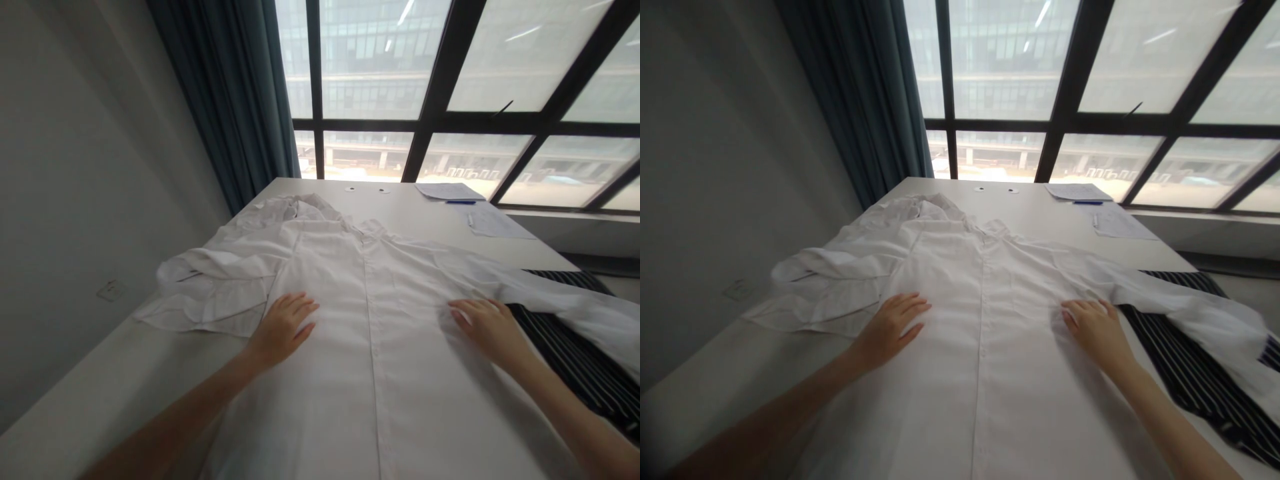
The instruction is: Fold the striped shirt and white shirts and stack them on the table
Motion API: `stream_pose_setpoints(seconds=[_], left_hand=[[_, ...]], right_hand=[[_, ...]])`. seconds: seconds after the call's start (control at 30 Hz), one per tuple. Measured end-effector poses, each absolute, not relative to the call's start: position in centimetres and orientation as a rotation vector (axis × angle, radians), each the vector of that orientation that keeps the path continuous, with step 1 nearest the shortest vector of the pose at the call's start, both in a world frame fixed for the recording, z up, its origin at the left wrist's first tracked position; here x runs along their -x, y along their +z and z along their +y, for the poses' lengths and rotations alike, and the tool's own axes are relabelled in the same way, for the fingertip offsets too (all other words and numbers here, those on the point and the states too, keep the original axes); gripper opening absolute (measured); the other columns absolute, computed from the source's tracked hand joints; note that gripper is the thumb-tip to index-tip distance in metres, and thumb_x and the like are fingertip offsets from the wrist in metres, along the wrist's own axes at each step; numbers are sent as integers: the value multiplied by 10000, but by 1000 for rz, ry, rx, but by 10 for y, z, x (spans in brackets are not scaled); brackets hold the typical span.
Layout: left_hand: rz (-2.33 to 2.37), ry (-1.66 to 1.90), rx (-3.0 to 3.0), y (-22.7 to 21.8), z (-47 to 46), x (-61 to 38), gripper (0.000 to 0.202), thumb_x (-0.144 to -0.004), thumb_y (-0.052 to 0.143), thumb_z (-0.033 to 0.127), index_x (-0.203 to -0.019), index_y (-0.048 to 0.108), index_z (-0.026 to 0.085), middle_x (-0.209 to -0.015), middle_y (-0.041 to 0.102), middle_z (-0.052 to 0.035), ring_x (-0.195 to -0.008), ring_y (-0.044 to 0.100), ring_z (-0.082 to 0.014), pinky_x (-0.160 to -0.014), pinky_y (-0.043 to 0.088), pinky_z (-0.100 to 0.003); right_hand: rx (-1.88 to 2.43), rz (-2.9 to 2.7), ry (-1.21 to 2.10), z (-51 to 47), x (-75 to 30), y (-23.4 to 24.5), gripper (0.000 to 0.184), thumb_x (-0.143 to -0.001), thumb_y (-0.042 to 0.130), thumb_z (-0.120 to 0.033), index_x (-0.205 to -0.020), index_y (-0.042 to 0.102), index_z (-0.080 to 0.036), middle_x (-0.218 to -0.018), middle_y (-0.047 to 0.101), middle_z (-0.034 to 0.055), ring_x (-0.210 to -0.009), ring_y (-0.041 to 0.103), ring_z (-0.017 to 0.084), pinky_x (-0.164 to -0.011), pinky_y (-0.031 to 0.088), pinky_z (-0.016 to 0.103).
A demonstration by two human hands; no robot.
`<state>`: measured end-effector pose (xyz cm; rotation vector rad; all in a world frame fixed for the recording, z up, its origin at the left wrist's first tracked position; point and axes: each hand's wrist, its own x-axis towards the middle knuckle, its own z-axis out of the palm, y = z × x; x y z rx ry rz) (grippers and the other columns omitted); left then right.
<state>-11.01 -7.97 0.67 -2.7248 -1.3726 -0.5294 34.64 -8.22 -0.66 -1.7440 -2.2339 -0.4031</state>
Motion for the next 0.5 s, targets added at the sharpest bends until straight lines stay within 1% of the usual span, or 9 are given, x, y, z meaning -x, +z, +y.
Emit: stream_pose_setpoints(seconds=[0.07, 0.13, 0.23, 0.27, 0.3, 0.37, 0.4, 0.43, 0.5], left_hand=[[-1363, -595, 2717, 15, -51, 94, 314, -939, 495, 244, -1229, 607, 197, -1280, 629, -75, -1292, 484, -226, -1108, 357, -411], [-1365, -611, 2713, 23, -18, 71, 308, -938, 496, 241, -1215, 616, 181, -1282, 625, -81, -1316, 459, -224, -1108, 361, -389], [-1469, -485, 2712, 30, 35, 30, 319, -941, 490, 248, -1225, 618, 180, -1311, 609, -77, -1304, 471, -193, -1103, 359, -340], [-1505, -402, 2711, 30, 51, 18, 334, -950, 474, 255, -1251, 604, 193, -1341, 589, -69, -1302, 472, -178, -1103, 353, -324], [-1532, -370, 2698, 29, 66, 6, 349, -953, 468, 267, -1270, 593, 193, -1362, 575, -77, -1301, 474, -185, -1105, 348, -337], [-1584, -330, 2661, 23, 89, -10, 412, -952, 470, 312, -1338, 542, 188, -1449, 491, -117, -1366, 401, -250, -1128, 304, -443], [-1600, -307, 2652, 19, 97, -15, 435, -945, 482, 340, -1355, 530, 202, -1481, 452, -124, -1392, 363, -280, -1135, 272, -493], [-1612, -286, 2644, 14, 103, -18, 456, -940, 489, 365, -1371, 517, 221, -1508, 416, -124, -1413, 326, -304, -1138, 239, -535], [-1617, -249, 2640, 4, 110, -18, 476, -940, 478, 406, -1394, 496, 265, -1537, 374, -107, -1434, 279, -324, -1142, 186, -574]], right_hand=[[1648, -2253, -321, -55, -332, 1, 306, -917, 418, -321, -1018, 692, -230, -1044, 737, 87, -979, 673, 275, -969, 413, 505], [1561, -2255, -200, -26, -311, 6, 287, -908, 443, -296, -1044, 686, -225, -1118, 715, 89, -1039, 651, 268, -973, 424, 482], [1522, -2202, 99, 22, -274, 9, 255, -882, 495, -243, -1045, 690, -222, -1180, 689, 88, -1097, 625, 258, -996, 429, 442], [1528, -2183, 130, 39, -262, 9, 257, -879, 500, -231, -1053, 689, -228, -1190, 683, 81, -1119, 614, 250, -1007, 426, 427], [1538, -2162, 144, 57, -252, 9, 263, -875, 504, -221, -1064, 686, -231, -1202, 677, 77, -1141, 601, 245, -1018, 421, 417], [1584, -2095, 172, 93, -237, 7, 291, -868, 508, -207, -1109, 670, -213, -1231, 659, 94, -1168, 585, 241, -1027, 417, 401], [1614, -2052, 186, 110, -231, 6, 320, -870, 502, -205, -1153, 651, -202, -1250, 648, 105, -1182, 576, 238, -1030, 415, 396], [1647, -2001, 200, 126, -228, 5, 354, -873, 494, -203, -1202, 623, -186, -1273, 634, 120, -1202, 564, 240, -1034, 411, 395], [1714, -1892, 230, 154, -223, 2, 431, -873, 490, -212, -1293, 555, -144, -1327, 593, 161, -1253, 526, 259, -1043, 400, 412]])
